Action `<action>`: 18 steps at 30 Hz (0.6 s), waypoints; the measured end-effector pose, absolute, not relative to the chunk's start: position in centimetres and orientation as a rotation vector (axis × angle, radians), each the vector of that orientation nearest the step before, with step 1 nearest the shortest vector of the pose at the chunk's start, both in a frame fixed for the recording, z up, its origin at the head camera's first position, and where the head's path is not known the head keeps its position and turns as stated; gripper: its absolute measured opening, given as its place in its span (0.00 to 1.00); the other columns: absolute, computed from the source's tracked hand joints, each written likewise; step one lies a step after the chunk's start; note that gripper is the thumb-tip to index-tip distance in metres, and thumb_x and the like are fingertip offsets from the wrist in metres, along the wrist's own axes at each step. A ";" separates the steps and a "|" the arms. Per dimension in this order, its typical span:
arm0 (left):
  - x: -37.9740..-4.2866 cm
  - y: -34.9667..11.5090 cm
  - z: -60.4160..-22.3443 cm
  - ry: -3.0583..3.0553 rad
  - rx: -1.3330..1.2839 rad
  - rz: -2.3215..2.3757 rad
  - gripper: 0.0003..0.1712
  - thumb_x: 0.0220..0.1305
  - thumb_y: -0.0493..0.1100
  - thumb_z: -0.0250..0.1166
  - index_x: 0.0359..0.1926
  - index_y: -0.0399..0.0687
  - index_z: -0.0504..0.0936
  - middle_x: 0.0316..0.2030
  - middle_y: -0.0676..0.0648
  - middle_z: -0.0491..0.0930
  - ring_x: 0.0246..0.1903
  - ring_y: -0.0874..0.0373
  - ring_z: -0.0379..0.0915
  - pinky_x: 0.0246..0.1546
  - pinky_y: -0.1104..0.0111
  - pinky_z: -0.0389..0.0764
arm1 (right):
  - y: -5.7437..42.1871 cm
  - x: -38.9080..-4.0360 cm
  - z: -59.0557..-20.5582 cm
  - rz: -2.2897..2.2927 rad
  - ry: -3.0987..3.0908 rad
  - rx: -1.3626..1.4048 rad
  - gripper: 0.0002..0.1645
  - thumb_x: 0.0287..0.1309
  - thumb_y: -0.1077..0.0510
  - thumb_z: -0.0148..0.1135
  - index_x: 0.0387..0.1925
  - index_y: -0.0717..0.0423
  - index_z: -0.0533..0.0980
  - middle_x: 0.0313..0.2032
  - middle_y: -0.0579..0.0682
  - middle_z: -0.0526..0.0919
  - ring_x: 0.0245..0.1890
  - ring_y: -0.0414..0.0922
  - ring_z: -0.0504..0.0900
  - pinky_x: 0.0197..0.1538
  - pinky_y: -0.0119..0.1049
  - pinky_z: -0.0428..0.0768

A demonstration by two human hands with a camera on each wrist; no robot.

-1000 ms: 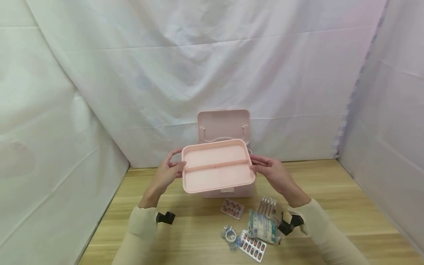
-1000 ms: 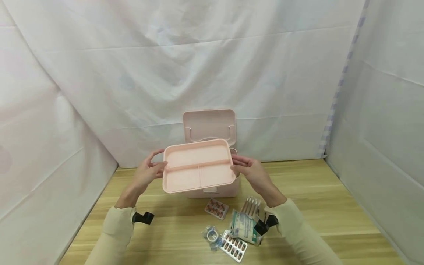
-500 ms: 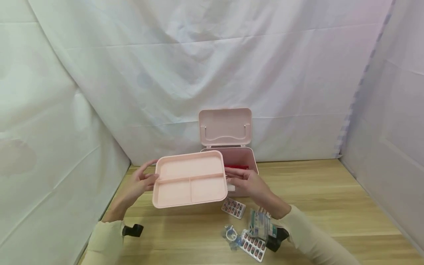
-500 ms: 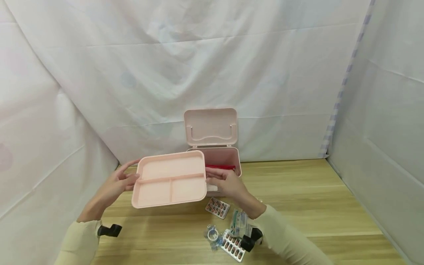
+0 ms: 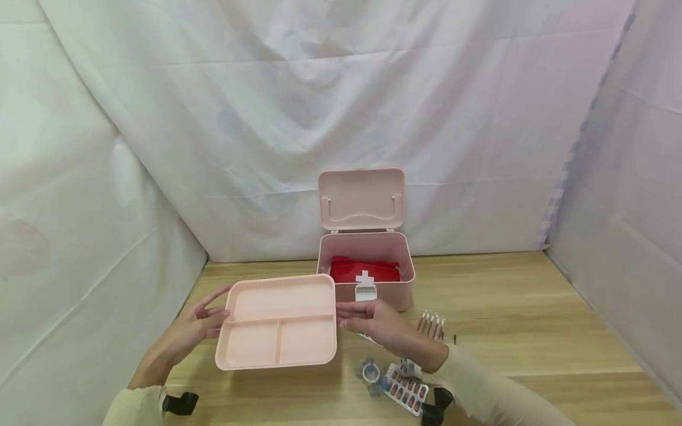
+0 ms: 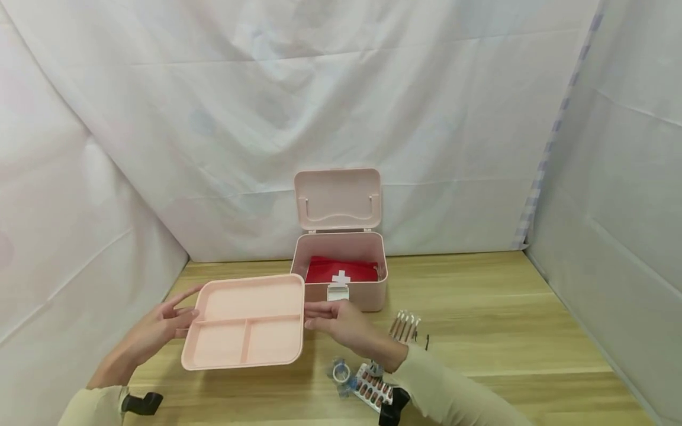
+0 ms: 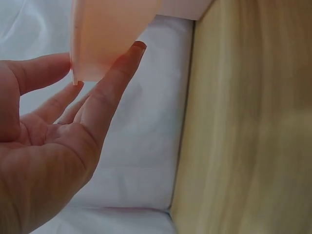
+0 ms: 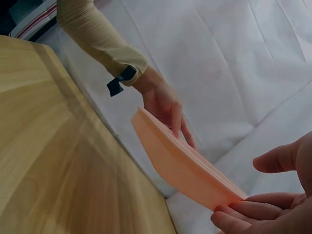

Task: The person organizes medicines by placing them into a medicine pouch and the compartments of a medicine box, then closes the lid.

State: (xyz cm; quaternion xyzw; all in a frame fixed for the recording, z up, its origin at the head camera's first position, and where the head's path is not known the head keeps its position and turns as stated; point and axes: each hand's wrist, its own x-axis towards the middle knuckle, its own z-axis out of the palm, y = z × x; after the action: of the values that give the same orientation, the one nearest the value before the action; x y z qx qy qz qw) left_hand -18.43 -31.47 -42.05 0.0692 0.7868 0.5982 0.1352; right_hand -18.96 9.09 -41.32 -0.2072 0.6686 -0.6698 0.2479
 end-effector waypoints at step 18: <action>-18.5 -30.0 -48.4 2.225 0.128 1.694 0.40 0.73 0.42 0.57 0.78 0.41 0.48 0.62 0.22 0.67 0.53 0.46 0.78 0.48 0.56 0.83 | 9.0 -19.4 -47.6 -1.852 1.689 -0.251 0.27 0.65 0.64 0.56 0.61 0.79 0.68 0.56 0.68 0.79 0.55 0.56 0.81 0.59 0.49 0.77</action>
State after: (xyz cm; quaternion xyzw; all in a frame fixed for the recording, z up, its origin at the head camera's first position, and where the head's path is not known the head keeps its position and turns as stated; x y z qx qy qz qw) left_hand -18.45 -30.04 -48.40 0.0452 0.7831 0.5964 0.1704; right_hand -19.38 9.04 -47.64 -0.0948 0.6383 -0.6999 0.3062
